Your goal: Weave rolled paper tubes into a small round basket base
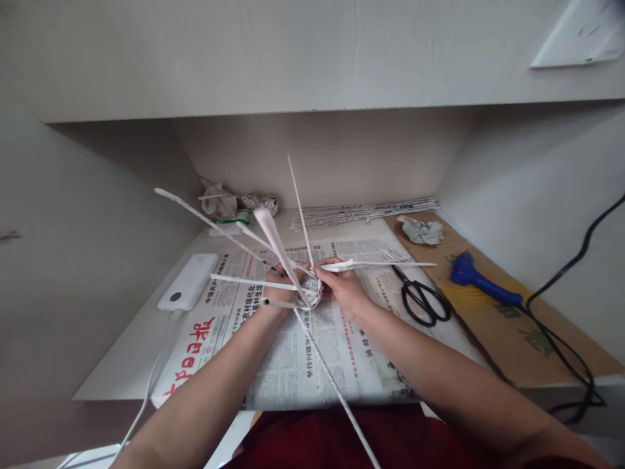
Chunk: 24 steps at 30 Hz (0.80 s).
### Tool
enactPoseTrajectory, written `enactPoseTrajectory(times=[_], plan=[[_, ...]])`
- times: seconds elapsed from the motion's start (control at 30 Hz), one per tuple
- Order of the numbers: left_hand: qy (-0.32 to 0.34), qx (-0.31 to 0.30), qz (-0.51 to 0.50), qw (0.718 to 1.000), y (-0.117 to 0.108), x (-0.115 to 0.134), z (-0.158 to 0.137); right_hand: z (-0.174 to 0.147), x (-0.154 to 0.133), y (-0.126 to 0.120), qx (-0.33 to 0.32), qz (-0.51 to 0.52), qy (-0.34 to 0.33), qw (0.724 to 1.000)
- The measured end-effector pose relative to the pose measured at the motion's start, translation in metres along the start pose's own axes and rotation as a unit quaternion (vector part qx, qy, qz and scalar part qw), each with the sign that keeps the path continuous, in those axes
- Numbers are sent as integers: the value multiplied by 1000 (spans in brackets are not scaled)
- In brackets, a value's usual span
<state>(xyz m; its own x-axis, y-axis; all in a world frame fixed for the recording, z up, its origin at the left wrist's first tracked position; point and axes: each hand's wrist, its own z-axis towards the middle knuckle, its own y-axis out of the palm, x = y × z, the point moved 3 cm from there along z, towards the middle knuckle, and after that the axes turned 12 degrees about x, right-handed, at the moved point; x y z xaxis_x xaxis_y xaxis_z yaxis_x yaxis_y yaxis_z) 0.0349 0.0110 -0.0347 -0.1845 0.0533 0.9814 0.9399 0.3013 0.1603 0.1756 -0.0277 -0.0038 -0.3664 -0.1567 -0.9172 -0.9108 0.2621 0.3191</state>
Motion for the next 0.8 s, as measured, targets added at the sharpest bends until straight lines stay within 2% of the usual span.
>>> enactPoseTrajectory(times=[0.1,0.27,0.37,0.53,0.67,0.8], plan=[[5,17,-5,1000,0,2,-2,3,2,-2,14,-38,-45,998],[-18,-36,5,999,2,4,-5,7,4,-6,25,-93,-129,987],[-15,-35,8,999,2,5,-6,6,4,-7,11,-100,-141,985],[28,-14,9,999,1,8,-6,3,4,-4,-9,-105,-149,983],[16,-30,30,999,1,8,-5,7,9,-5,15,-104,-153,983],[-2,-26,-1,1000,1,7,-6,10,12,-6,26,-116,-161,980]])
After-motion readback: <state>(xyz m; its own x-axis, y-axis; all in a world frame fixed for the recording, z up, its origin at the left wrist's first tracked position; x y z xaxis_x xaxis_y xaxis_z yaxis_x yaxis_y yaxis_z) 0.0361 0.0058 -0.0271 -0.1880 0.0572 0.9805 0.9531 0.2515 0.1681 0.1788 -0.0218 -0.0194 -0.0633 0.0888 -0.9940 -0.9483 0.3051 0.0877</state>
